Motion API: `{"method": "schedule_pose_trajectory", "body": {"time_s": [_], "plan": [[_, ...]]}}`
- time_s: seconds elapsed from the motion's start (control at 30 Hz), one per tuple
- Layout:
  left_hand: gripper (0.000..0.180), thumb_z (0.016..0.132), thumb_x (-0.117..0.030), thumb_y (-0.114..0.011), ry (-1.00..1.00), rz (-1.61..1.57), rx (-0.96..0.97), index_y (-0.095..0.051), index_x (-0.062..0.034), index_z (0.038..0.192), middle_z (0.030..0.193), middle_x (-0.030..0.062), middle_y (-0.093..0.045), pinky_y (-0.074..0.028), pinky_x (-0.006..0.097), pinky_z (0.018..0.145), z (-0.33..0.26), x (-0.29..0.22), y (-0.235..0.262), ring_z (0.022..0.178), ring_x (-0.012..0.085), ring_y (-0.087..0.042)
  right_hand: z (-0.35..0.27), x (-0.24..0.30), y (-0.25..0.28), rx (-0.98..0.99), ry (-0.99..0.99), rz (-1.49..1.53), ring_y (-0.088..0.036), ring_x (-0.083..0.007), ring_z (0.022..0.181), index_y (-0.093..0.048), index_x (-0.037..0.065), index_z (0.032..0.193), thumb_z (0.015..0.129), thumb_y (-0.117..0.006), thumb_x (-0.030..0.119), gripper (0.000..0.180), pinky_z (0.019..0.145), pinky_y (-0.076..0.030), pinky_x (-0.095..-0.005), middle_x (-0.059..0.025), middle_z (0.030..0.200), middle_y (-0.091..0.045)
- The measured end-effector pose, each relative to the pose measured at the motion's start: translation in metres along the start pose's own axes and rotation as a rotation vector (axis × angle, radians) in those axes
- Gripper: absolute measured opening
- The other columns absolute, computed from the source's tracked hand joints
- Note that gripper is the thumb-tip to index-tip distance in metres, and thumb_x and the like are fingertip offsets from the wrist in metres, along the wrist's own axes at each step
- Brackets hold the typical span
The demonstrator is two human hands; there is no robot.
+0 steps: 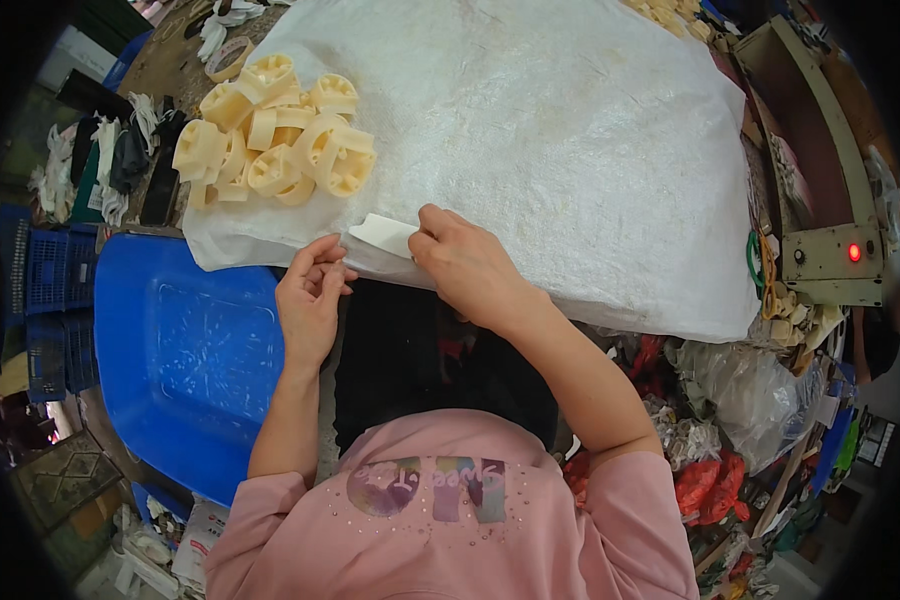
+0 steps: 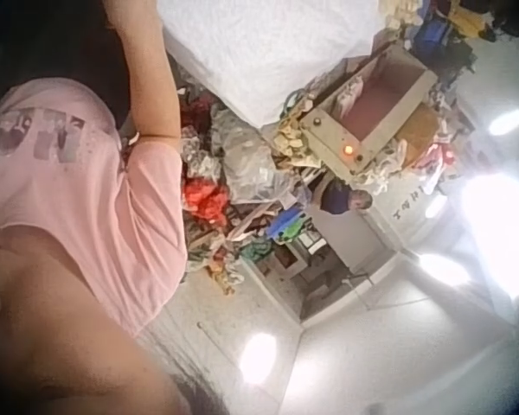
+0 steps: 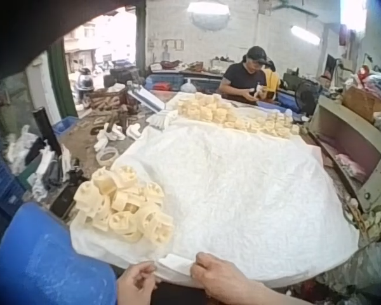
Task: Trimming excess material and assembling shoe molds using scissors.
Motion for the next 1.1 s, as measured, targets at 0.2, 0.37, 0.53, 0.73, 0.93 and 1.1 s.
{"method": "schedule_pose_trajectory", "body": {"time_s": [0.2, 0.37, 0.53, 0.73, 0.93, 1.1], "plan": [[0.023, 0.079, 0.004, -0.061, -0.365, 0.347, -0.042, -0.062, 0.0011, 0.102, 0.093, 0.0111, -0.062, -0.049, 0.029, 0.071, -0.008, -0.037, -0.008, 0.082, 0.0208, -0.060, 0.002, 0.003, -0.003, 0.097, 0.072, -0.139, -0.057, -0.0314, 0.084, -0.053, -0.002, 0.082, 0.073, -0.056, -0.001, 0.009, 0.073, -0.049, -0.0388, -0.0154, 0.092, -0.049], [0.023, 0.070, 0.011, -0.063, -0.847, 0.437, 0.061, -0.062, 0.0006, 0.090, 0.085, 0.0116, -0.060, -0.048, 0.034, 0.071, -0.020, -0.067, -0.042, 0.080, 0.0278, -0.058, 0.001, -0.013, 0.002, 0.014, 0.042, 0.197, -0.056, -0.0337, 0.083, -0.052, -0.004, 0.083, 0.072, -0.056, -0.004, 0.012, 0.072, -0.048, -0.0387, -0.0159, 0.094, -0.049], [0.020, 0.071, 0.011, -0.063, -0.751, 0.473, 0.027, -0.063, -0.0003, 0.087, 0.083, 0.0108, -0.060, -0.048, 0.034, 0.068, -0.017, -0.056, -0.036, 0.077, 0.0275, -0.057, 0.001, -0.002, 0.002, 0.022, 0.084, 0.099, -0.055, -0.0331, 0.084, -0.051, -0.004, 0.081, 0.072, -0.056, -0.003, 0.010, 0.071, -0.048, -0.0389, -0.0162, 0.092, -0.048], [0.027, 0.066, 0.009, -0.064, -0.888, 0.512, 0.088, -0.064, 0.0003, 0.092, 0.091, 0.0103, -0.062, -0.048, 0.035, 0.072, -0.024, -0.059, -0.051, 0.086, 0.0271, -0.059, -0.001, 0.001, -0.002, -0.007, 0.098, -0.032, -0.055, -0.0335, 0.081, -0.051, -0.004, 0.082, 0.075, -0.054, 0.000, 0.008, 0.069, -0.048, -0.0392, -0.0167, 0.090, -0.047], [0.032, 0.066, -0.002, -0.065, -0.904, 0.768, 0.105, -0.066, -0.0032, 0.098, 0.102, 0.0045, -0.062, -0.039, 0.036, 0.084, -0.026, -0.052, -0.076, 0.101, 0.0238, -0.055, -0.003, -0.026, -0.003, -0.112, 0.027, 0.262, -0.056, -0.0334, 0.082, -0.052, 0.000, 0.089, 0.075, -0.053, -0.005, 0.015, 0.071, -0.047, -0.0374, -0.0160, 0.094, -0.051], [0.033, 0.068, -0.008, -0.065, -0.876, 0.988, -0.060, -0.066, -0.0056, 0.100, 0.108, -0.0003, -0.061, -0.031, 0.036, 0.086, -0.037, -0.048, -0.074, 0.103, 0.0222, -0.050, -0.014, -0.032, 0.009, -0.311, 0.058, 0.383, -0.058, -0.0289, 0.081, -0.053, 0.000, 0.092, 0.078, -0.051, -0.003, 0.014, 0.070, -0.048, -0.0343, -0.0146, 0.095, -0.057]]}}
Point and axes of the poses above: each hand's wrist, its own z-axis towards the middle knuckle, its own y-axis out of the back of the hand, x = y × z, the point moved 7 cm from there along z, towards the middle knuckle
